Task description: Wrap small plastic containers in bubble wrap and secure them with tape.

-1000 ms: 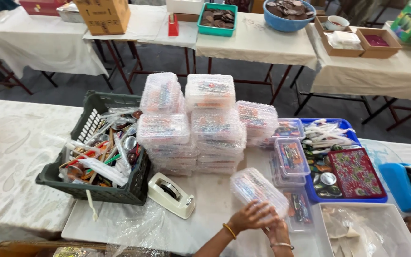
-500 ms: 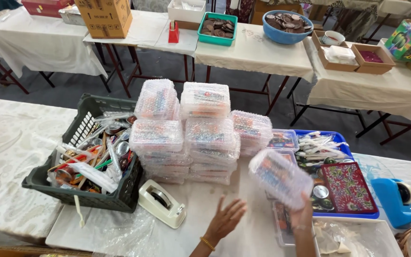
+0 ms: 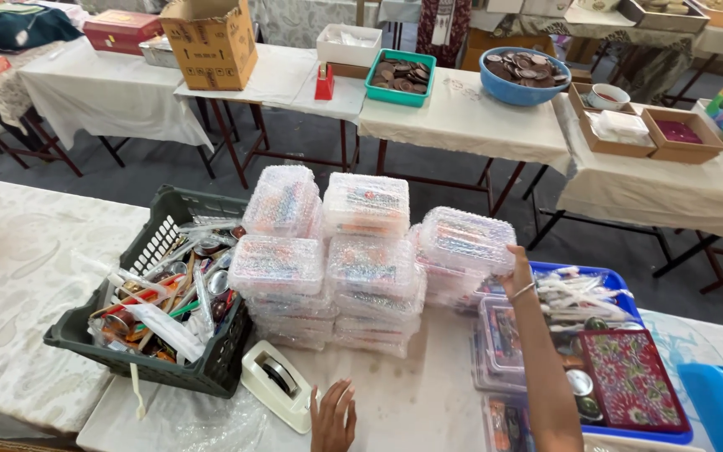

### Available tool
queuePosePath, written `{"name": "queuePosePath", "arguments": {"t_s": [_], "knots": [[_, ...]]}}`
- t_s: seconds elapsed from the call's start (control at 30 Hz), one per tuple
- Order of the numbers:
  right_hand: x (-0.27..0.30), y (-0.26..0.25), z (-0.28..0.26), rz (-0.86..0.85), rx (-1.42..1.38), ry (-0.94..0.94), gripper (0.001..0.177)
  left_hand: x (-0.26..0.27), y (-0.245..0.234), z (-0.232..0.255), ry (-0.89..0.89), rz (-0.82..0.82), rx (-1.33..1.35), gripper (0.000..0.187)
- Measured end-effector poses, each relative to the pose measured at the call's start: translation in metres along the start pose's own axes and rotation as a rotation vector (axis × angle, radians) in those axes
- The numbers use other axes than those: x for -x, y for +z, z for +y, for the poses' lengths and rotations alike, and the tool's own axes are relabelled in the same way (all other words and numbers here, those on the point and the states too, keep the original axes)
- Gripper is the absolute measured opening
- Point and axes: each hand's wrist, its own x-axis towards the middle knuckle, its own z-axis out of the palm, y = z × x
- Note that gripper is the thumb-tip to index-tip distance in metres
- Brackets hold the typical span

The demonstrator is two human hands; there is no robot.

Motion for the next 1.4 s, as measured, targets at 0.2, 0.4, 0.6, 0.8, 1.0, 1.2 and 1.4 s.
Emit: {"name": "queuePosePath", "arguments": {"t_s": [0.2,0.4,0.6,0.8,1.0,1.2,1.4], "knots": [[-0.073,-0.037,0.062,0.140,0.387,-0.068,0.056,0.021,0.013,-0.023,-0.028,-0.011,-0.036,0.048],[-0.052,-0.020,0.049,0.361,1.446,-0.323,0.087,0.019,0.021,-0.023,-0.030,-0.032,0.000,0.049],[-0.017,0.010,0.025,0.185,0.837,-0.036,0.110,0.019,0.023,-0.025,-0.060,-0.081,0.007,0.051],[-0.044,-0.068,0.029,0.303,0.631,-0.181,0.101,0.022,0.025,-0.039,-0.034,-0.027,0.000,0.052],[-0.066,-0.207,0.060,0.747,1.456,-0.247,0.105,0.066,0.043,-0.065,-0.138,-0.041,-0.058,0.049],[-0.049,-0.180,0.068,0.714,1.520,0.129,0.106,0.103,0.080,-0.128,-0.080,-0.209,-0.101,0.050],[-0.082,-0.220,0.090,0.778,1.381,0.128,0.108,0.089,0.096,-0.133,-0.078,-0.172,-0.125,0.046]]}}
